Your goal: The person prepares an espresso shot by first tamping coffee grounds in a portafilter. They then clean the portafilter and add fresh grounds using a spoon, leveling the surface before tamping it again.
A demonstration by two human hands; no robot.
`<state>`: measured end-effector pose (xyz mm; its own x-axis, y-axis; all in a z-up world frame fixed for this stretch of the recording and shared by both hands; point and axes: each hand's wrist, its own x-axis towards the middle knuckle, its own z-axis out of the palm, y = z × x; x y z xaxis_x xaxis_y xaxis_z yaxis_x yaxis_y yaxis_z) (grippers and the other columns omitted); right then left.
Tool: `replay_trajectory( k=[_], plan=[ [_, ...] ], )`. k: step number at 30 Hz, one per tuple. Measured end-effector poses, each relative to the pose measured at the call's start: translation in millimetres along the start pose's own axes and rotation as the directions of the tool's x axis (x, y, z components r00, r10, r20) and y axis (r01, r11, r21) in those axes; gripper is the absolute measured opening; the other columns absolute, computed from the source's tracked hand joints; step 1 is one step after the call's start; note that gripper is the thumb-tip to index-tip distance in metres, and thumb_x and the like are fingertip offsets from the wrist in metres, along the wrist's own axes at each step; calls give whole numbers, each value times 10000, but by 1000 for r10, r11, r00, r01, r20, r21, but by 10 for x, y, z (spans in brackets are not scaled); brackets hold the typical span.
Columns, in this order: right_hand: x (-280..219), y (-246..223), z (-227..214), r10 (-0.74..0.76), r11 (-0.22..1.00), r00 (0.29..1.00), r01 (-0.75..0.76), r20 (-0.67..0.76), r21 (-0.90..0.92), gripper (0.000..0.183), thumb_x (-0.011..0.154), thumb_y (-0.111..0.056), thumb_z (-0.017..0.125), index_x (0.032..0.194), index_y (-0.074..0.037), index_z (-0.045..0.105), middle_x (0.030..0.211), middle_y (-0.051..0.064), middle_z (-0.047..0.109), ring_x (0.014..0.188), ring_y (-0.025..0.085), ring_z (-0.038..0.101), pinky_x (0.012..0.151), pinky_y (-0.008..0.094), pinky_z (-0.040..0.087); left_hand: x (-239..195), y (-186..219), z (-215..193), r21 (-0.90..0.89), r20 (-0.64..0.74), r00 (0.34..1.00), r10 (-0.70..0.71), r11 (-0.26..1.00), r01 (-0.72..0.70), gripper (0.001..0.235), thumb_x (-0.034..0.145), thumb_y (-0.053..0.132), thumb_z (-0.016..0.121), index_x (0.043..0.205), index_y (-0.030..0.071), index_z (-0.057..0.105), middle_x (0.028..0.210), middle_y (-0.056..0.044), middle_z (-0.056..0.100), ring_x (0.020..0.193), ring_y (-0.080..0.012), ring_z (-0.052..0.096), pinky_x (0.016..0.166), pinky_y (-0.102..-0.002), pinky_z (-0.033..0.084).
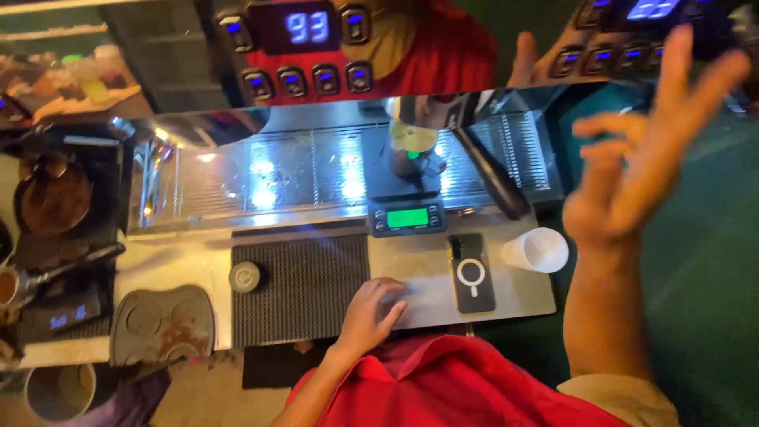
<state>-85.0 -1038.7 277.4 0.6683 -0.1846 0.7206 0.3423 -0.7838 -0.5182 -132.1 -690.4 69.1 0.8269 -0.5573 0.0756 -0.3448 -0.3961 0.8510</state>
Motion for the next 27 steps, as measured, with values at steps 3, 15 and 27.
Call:
replay_trajectory(
  k=[3, 15, 27],
  plan=[
    [-546, -229, 233, 121, 893, 985, -161, 119, 421, 779, 984, -435, 629, 1607, -289, 184, 1706, 160, 374, 1172, 321, 720, 953, 342, 611, -59, -35, -75, 7, -37, 999, -15, 1000, 16, 245, 986, 259, 701, 1202, 144, 694, 1129, -85, 688, 1094, -360, 672, 959, -482, 534],
    [-1654, -1856, 2417, 88, 623, 668, -616, 739, 482, 215, 1008, -98, 578, 1098, -13, 754, 819, 91, 797, 623, 152, 723, 650, 268, 584, -1043, -586, -1382, 1, -611, 789, -65, 997, 83, 133, 967, 164, 709, 1085, 146, 767, 1006, -25, 777, 1003, -282, 745, 921, -414, 558],
    [-1443, -3926, 5112, 165, 718, 714, -559, 680, 414, 522, 1091, 13, 582, 1561, 83, 365, 1435, 312, 490, 1286, 399, 489, 1132, 549, 409, -2880, -2274, -4397, 79, -897, 442, -21, 976, 205, 269, 1061, 335, 611, 997, 108, 740, 914, -74, 750, 875, -312, 716, 850, -407, 533]
  ],
)
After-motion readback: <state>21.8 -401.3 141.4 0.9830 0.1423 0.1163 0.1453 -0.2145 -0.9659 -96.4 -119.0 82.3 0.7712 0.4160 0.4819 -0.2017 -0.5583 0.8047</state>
